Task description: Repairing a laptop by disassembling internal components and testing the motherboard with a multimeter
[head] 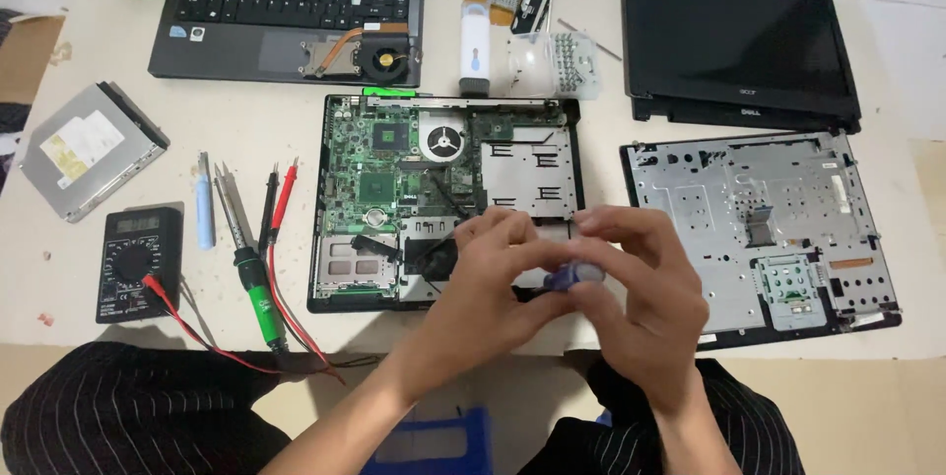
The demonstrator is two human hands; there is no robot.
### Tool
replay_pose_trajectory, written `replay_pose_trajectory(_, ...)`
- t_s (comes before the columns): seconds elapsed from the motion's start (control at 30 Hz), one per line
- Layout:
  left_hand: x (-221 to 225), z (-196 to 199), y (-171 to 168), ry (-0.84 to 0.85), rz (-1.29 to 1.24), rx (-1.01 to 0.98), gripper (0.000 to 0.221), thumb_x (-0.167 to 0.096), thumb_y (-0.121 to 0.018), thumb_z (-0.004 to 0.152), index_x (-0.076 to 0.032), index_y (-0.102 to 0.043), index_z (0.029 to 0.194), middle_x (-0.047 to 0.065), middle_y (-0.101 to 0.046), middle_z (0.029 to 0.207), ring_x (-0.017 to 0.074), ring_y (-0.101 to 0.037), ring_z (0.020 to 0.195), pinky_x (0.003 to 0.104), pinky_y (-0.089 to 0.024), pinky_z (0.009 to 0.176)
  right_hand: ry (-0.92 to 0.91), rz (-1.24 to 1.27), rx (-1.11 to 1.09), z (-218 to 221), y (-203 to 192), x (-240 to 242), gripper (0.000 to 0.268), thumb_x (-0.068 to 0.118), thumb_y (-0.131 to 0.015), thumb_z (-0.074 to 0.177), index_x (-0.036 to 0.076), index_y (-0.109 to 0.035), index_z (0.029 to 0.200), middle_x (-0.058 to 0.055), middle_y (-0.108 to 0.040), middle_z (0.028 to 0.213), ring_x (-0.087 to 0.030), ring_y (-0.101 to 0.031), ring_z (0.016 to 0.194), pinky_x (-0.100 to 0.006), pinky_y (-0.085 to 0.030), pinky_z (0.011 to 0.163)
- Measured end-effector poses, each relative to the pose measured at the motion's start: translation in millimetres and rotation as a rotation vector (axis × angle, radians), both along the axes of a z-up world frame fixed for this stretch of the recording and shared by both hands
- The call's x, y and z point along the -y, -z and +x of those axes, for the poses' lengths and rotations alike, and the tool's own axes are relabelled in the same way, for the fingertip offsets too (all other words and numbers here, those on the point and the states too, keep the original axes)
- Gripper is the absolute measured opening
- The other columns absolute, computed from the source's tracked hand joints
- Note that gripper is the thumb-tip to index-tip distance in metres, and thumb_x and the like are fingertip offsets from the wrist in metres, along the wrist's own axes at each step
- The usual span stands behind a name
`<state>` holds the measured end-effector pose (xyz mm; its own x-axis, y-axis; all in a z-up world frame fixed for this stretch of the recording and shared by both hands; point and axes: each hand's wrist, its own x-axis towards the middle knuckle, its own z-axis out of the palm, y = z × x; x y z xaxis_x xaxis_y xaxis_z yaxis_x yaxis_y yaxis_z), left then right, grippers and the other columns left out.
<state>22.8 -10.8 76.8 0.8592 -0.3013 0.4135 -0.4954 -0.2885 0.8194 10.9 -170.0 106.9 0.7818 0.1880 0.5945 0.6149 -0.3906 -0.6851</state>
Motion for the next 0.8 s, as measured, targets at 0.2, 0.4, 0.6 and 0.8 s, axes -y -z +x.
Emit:
replay_pose_trajectory(0.2,4,0,-3,0.019,0.071,-0.015,0.023,-0.030,-0.070,0.081,-0.017,-0.058,0.096,-0.002,-0.059,0.099,0.0216,-0.053,0.099,0.037,-0.029,0.087,0.060,-0.014,-0.022,-7,1,-1,0.038,0.016,-0.073,0.085,-0.002,-0.064,0.116,-0.016,-0.064,0.101,-0.026,-0.066,0.094,-0.034,-0.053,0.089)
replay_pose_trajectory(0.4,-14,4,15,0.193,0.069,-0.049,0.021,-0.014,-0.064,0.090,-0.011,-0.065,0.111,0.003,-0.069,0.120,0.0270,-0.060,0.119,0.045,-0.035,0.096,-0.014,0.034,-0.083,-12,-7,-1,0.022,0.009,-0.058,0.096,-0.003,-0.061,0.114,-0.018,-0.067,0.111,-0.029,-0.065,0.111,-0.036,-0.056,0.097)
replay_pose_trajectory(0.6,-2,0,9,0.031,0.103,0.057,0.010,-0.031,-0.070,0.088,-0.023,-0.068,0.094,-0.005,-0.039,0.078,0.0159,-0.040,0.082,0.035,-0.022,0.078,0.057,-0.056,0.031,-11,12,1,0.034,0.027,-0.070,0.088,0.005,-0.066,0.114,-0.015,-0.060,0.106,-0.026,-0.064,0.096,-0.032,-0.054,0.085)
replay_pose_trajectory(0.8,-11,-3,2,0.224,0.107,-0.023,0.034,-0.028,-0.052,0.102,-0.016,-0.054,0.134,-0.002,-0.066,0.126,0.0212,-0.058,0.119,0.036,-0.030,0.100,0.099,0.064,-0.090,-18,7,0,0.049,0.006,-0.072,0.087,-0.004,-0.051,0.130,-0.013,-0.069,0.107,-0.024,-0.070,0.104,-0.034,-0.056,0.099)
